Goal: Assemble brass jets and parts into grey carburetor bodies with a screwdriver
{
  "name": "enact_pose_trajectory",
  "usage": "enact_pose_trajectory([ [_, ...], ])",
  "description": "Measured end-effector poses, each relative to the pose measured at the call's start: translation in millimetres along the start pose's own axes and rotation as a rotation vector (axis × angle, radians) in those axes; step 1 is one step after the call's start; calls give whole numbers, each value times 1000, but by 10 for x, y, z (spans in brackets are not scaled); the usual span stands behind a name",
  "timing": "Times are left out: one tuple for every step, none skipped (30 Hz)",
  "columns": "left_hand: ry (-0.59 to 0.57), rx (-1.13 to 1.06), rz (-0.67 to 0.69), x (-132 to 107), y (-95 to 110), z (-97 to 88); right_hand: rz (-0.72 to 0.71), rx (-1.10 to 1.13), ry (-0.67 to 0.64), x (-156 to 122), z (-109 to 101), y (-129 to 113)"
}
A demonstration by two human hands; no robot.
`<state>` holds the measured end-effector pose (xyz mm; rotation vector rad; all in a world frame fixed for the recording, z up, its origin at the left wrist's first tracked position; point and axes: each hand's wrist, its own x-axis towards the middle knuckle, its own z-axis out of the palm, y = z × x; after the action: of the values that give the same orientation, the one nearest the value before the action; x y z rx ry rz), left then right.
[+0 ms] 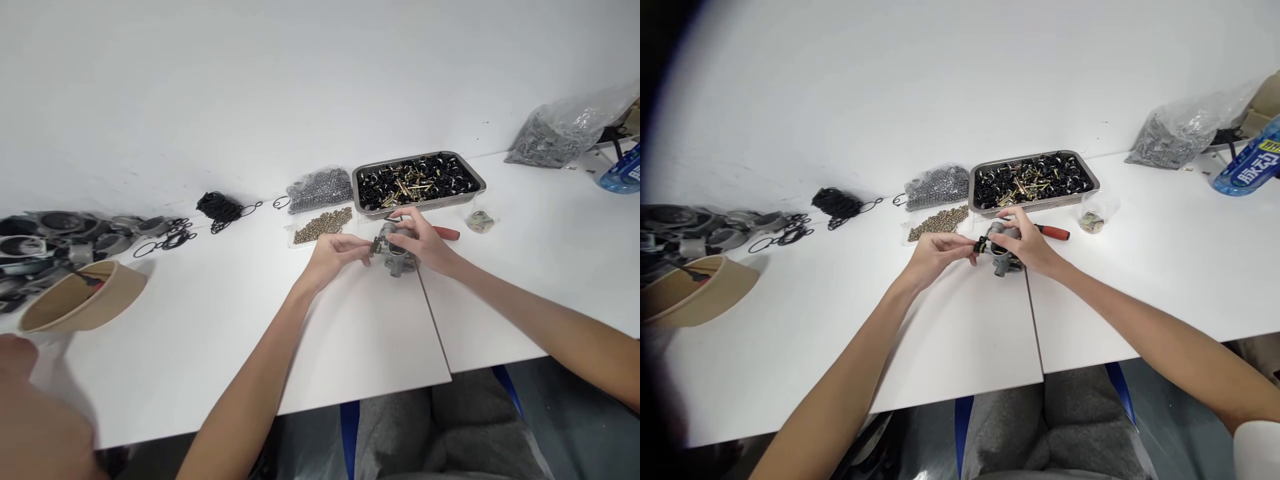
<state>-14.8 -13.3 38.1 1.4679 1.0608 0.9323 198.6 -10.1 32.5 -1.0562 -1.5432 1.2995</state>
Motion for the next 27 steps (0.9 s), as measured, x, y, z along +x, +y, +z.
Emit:
enact_pose_trajectory([
  [-11,9,-14,-5,10,8,0,1,-2,2,-1,4],
  [-20,15,-30,-10,17,18,-2,2,-6,4,-2,9],
  [-28,14,-42,-13,19,29,-5,4,-11,6,-4,13],
  [-35,4,-47,-14,16,38,-8,4,-16,9,-6,16],
  [-44,-14,-44,-13,9,43,-10,3,-20,12,-8,18],
  [-50,-35,-34,-11,-2,44,-13,1,-24,14,-10,19],
  [-55,-55,-22,-7,-14,41,-15,-1,-28,17,-11,18],
  [-61,-68,-15,-2,-25,34,-15,-4,-29,18,-12,15],
  [-65,-73,-13,2,-34,27,-14,-8,-30,19,-13,11],
  [-65,-71,-16,5,-39,22,-12,-11,-31,19,-13,5],
  [-61,-66,-20,7,-40,19,-8,-13,-32,18,-12,-2],
  [-55,-59,-23,7,-37,20,-5,-15,-34,16,-11,-10],
  [-48,-53,-24,6,-31,25,-2,-20,-32,13,-10,-18],
  [-40,-48,-23,3,-23,33,-1,-25,-33,9,-9,-26],
  [-29,-45,-17,0,-15,44,-4,-31,-34,6,-8,-32],
  [-18,-44,-8,-4,-8,55,-9,-35,-37,3,-8,-36],
  [-7,-45,3,-8,-3,66,-16,-36,-42,0,-7,-37],
  [2,-49,15,-11,0,77,-26,-35,-47,-1,-7,-36],
  [10,-55,27,-14,1,87,-38,-33,-49,-2,-7,-32],
  [16,-62,38,-15,-1,95,-51,-30,-50,-1,-7,-26],
  [20,-69,47,-16,-6,102,-63,-26,-48,1,-7,-19],
  [24,-77,53,-15,-12,107,-70,-23,-47,3,-6,-12],
  [29,-85,59,-13,-19,112,-74,-20,-47,5,-6,-6],
  [33,-92,64,-11,-27,115,-74,-19,-48,6,-6,-3],
  [36,-97,69,-8,-34,119,-72,-18,-49,7,-7,-1],
  [38,-99,72,-6,-38,122,-70,-19,-50,7,-8,-1],
  [41,-98,74,-4,-40,125,-68,-22,-51,6,-9,-3],
])
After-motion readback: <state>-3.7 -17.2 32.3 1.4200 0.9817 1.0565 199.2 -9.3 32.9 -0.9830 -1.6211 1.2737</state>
